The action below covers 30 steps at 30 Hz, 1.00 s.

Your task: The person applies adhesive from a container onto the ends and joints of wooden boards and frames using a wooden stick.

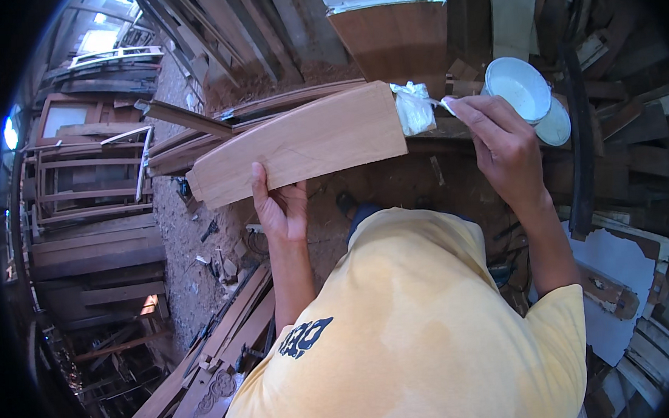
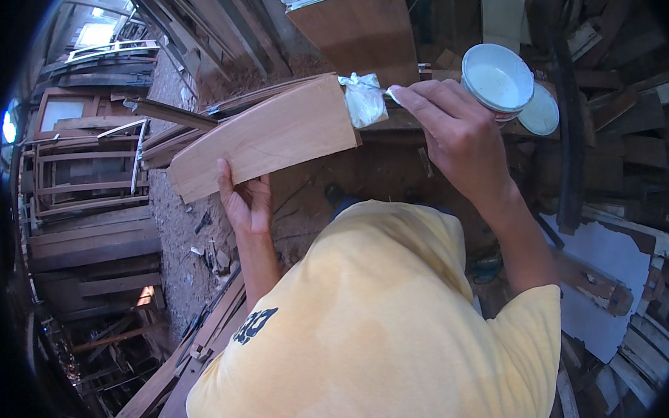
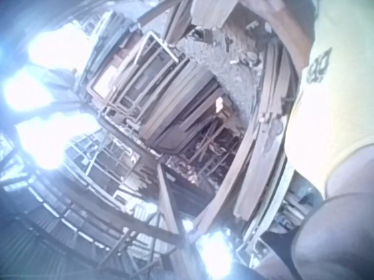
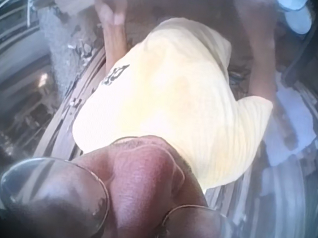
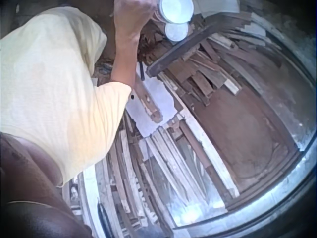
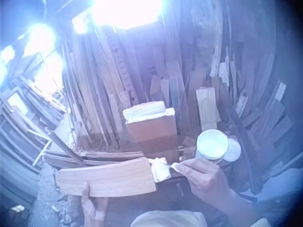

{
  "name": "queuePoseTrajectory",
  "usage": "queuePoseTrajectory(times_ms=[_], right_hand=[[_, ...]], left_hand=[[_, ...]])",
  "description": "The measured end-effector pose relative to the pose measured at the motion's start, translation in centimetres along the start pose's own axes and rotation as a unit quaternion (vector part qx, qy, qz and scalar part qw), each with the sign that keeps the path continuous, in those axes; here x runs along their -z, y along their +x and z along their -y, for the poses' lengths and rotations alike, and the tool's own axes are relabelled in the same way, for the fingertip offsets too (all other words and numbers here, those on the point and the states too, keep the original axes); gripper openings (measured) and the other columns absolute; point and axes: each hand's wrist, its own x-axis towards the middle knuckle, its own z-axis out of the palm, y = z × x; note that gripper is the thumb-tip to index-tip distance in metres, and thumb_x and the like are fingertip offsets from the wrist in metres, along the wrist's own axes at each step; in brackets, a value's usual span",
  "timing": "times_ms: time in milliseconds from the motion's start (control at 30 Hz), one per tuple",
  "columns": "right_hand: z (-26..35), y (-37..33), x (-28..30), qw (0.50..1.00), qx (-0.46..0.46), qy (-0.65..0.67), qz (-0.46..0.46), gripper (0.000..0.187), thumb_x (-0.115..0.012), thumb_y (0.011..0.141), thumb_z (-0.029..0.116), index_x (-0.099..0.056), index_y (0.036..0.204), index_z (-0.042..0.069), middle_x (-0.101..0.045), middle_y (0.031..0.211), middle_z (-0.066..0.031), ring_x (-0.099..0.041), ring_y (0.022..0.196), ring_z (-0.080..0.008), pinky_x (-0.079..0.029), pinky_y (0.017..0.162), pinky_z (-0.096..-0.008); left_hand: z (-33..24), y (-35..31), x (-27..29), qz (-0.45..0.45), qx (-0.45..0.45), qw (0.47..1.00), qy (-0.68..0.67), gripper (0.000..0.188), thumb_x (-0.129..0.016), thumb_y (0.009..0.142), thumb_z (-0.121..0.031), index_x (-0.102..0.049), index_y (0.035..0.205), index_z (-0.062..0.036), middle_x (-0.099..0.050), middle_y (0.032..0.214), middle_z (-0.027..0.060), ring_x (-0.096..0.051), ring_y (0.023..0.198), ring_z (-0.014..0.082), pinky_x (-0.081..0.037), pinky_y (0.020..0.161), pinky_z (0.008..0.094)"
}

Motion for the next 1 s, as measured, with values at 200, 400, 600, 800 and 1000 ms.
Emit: queuePoseTrajectory(times_ms=[200,400,600,800,1000], right_hand=[[-0.5,-0.6,1.7,0.995,0.036,0.013,0.097,0.039,-0.069,0.076,-0.011,-0.075,0.112,0.002,-0.073,0.101,-0.0097,-0.068,0.089,-0.0294,-0.056,0.076,-0.0409],[-0.6,-1.1,2.3,0.995,-0.026,0.073,0.064,0.034,-0.07,0.08,-0.012,-0.077,0.109,0.003,-0.073,0.1,-0.0105,-0.07,0.088,-0.0292,-0.057,0.077,-0.0391],[0.6,-2.6,-0.9,0.98,-0.099,0.17,-0.022,0.027,-0.071,0.088,-0.008,-0.078,0.111,0.003,-0.074,0.101,-0.0117,-0.072,0.091,-0.0261,-0.058,0.079,-0.0349],[0.4,-5.0,-4.9,0.928,-0.142,0.343,-0.038,0.027,-0.073,0.09,-0.006,-0.076,0.115,0.003,-0.075,0.104,-0.0121,-0.072,0.093,-0.023,-0.058,0.08,-0.0327],[1.2,-4.0,-6.6,0.904,-0.16,0.386,-0.088,0.025,-0.073,0.09,-0.007,-0.076,0.112,0.003,-0.075,0.105,-0.0121,-0.072,0.094,-0.0226,-0.058,0.082,-0.0312]], left_hand=[[-0.4,0.4,-0.1,-0.017,-0.015,1.0,-0.003,0.042,-0.074,0.097,-0.016,-0.06,0.136,-0.0063,-0.064,0.14,0.0117,-0.059,0.133,0.0279,-0.048,0.114,0.0547],[-0.2,0.4,-0.2,-0.014,-0.011,1.0,0.002,0.042,-0.074,0.097,-0.016,-0.06,0.136,-0.0058,-0.065,0.14,0.0117,-0.059,0.133,0.0275,-0.047,0.114,0.0547],[-0.3,0.9,0.5,-0.006,-0.006,1.0,-0.029,0.053,-0.076,0.096,-0.019,-0.053,0.142,-0.0055,-0.062,0.143,0.0122,-0.057,0.135,0.0283,-0.049,0.114,0.0536],[-0.1,1.0,1.0,-0.023,0.039,0.992,-0.115,0.046,-0.074,0.098,-0.017,-0.057,0.138,-0.0028,-0.065,0.139,0.0147,-0.061,0.131,0.0293,-0.05,0.112,0.0532],[-0.3,0.8,2.0,0.0,0.078,0.984,-0.163,0.045,-0.071,0.1,-0.018,-0.056,0.139,-0.0014,-0.064,0.141,0.0158,-0.06,0.132,0.0302,-0.052,0.11,0.0531]])
